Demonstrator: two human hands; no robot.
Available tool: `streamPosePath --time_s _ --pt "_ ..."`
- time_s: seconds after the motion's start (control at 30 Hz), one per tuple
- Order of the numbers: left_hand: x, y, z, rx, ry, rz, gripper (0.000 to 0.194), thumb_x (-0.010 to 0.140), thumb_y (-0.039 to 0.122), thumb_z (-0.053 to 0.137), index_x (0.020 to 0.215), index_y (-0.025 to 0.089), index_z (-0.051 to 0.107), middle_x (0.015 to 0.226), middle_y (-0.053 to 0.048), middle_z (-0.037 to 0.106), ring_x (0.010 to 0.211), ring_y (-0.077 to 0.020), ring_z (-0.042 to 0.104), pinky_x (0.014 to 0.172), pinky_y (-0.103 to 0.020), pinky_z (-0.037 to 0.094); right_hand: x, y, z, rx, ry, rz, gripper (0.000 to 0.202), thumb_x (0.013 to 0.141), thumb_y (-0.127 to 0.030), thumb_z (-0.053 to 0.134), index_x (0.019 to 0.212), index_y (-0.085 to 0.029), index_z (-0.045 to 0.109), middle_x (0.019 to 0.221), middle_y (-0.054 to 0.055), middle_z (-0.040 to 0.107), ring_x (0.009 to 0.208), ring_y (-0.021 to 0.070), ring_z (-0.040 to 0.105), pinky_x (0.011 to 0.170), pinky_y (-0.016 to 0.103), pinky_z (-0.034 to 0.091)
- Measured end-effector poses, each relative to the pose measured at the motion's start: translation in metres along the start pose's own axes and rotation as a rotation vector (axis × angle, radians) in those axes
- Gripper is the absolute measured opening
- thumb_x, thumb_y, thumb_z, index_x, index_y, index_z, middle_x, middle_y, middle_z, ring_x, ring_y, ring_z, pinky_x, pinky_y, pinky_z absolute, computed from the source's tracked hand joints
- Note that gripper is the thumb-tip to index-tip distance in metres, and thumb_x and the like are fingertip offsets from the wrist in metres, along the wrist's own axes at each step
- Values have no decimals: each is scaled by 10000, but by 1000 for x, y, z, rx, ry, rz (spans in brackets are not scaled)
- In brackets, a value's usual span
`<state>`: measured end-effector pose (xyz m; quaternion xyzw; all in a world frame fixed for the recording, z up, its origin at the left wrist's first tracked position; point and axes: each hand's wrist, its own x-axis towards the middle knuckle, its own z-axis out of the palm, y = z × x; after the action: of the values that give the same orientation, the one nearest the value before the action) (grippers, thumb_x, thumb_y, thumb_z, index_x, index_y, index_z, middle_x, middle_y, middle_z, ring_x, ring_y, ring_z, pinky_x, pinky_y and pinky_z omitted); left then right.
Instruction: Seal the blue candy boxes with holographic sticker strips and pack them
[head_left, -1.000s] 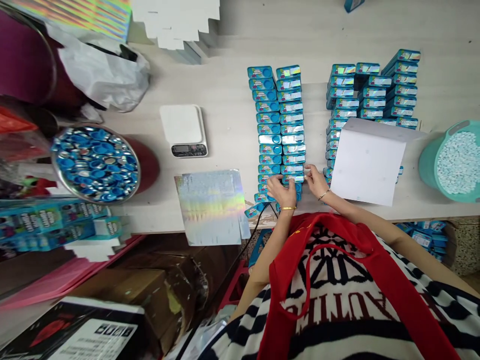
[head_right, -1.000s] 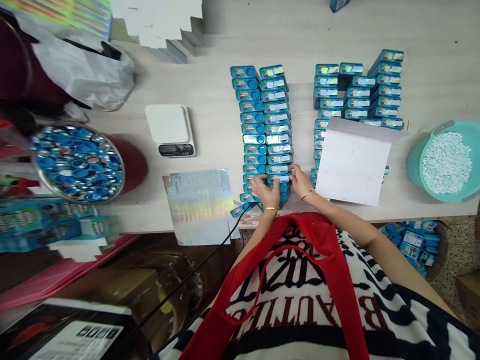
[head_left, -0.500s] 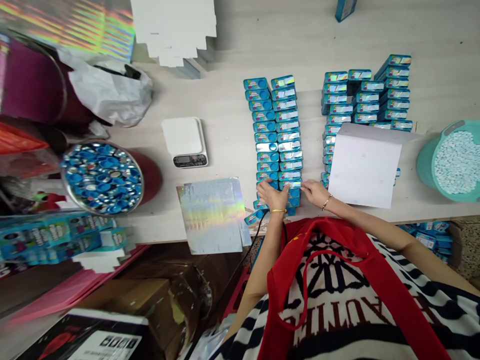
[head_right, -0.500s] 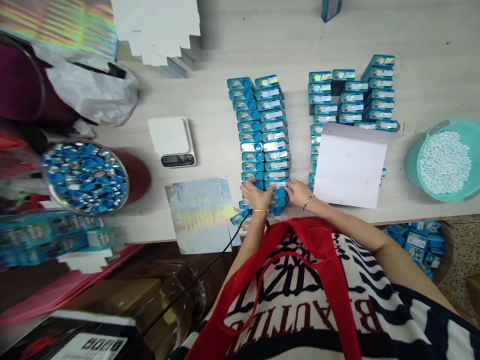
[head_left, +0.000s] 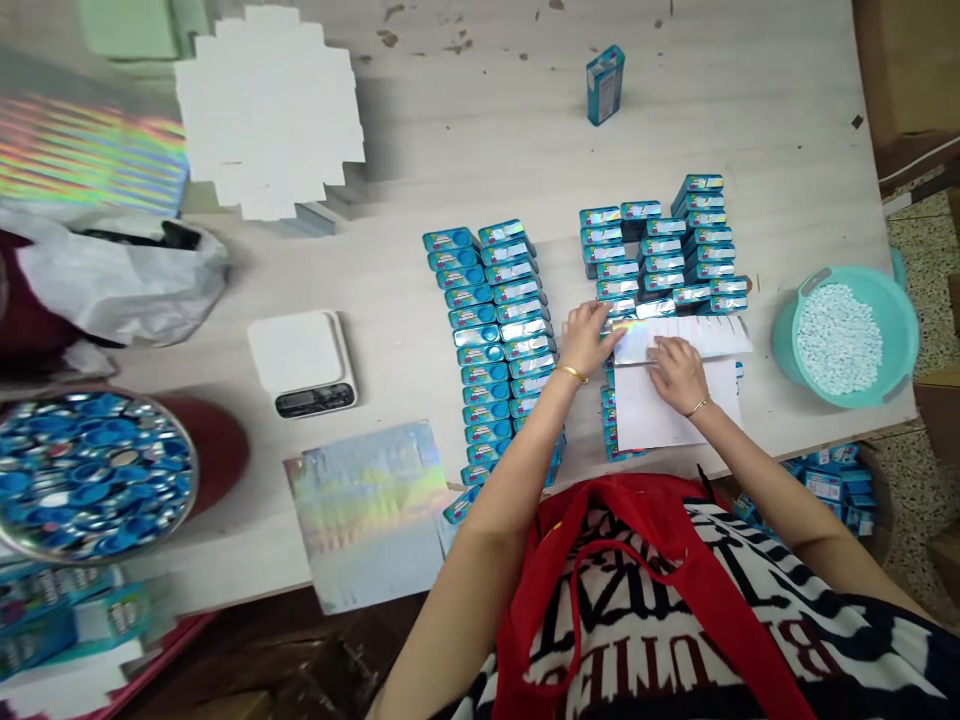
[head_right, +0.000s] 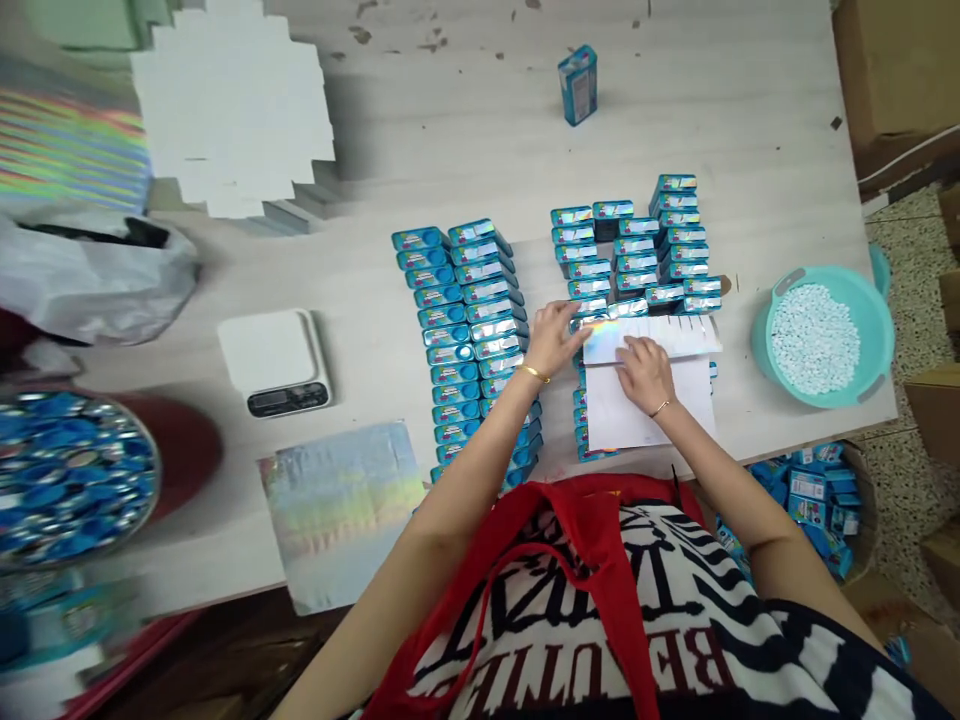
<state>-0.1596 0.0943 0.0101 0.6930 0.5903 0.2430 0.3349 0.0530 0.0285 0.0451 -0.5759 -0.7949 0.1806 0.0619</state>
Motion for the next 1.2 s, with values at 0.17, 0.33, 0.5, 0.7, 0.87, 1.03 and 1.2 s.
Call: streamPosePath --time_s 0.17,0.33,0.5,0.7,0.87,1.03,1.2 --pt "2 15 22 191 -151 60 388 828 293 699 1206 243 630 1394 -142 512 1267 -357 435 999 -478 349 -11 10 12 100 -15 -20 409 981 -363 426 1292 -165 603 1381 180 552 1259 318 484 1021 518 426" --pt "-9 20 6 90 -172 18 168 952 255 481 972 224 646 1038 -103 656 1049 -281 535 953 -434 325 29 6 -4 33 69 69 429 1013 -398 376 1326 -184 576 1317 152 590 1301 316 440 1135 540 244" --pt "-23 18 -25 124 -156 21 245 947 306 473 1075 233 668 1069 -115 673 1042 -291 533 974 -465 301 65 -9 -13 126 -112 3 373 1025 -335 369 905 -182 686 929 94 689 982 255 557 949 416 319" --pt "-33 24 -36 169 -80 103 284 958 304 463 1111 262 698 1269 -115 645 1139 -303 515 976 -492 296 80 -26 -18 211 -184 23 278 986 -284 458 846 -178 673 949 80 720 993 250 579 838 353 304" --pt "-55 24 -28 244 6 240 266 978 264 436 1021 241 698 1257 -113 665 1106 -272 551 934 -467 335 81 -24 -21 206 -195 58 273 968 -279 472 834 -181 689 957 68 729 986 240 594 824 341 316" --pt "-93 36 -29 90 127 403 187 975 289 477 923 203 635 1085 -109 686 999 -223 586 857 -386 406 81 -15 -23 112 -191 107 283 964 -273 458 856 -173 700 976 94 735 988 258 586 801 344 298" --pt "-78 38 -40 -56 312 207 309 977 350 488 1214 166 563 1094 -117 659 980 -216 584 849 -351 448 77 -20 -30 37 -224 76 272 960 -254 466 850 -167 699 992 116 732 978 270 581 777 352 277"
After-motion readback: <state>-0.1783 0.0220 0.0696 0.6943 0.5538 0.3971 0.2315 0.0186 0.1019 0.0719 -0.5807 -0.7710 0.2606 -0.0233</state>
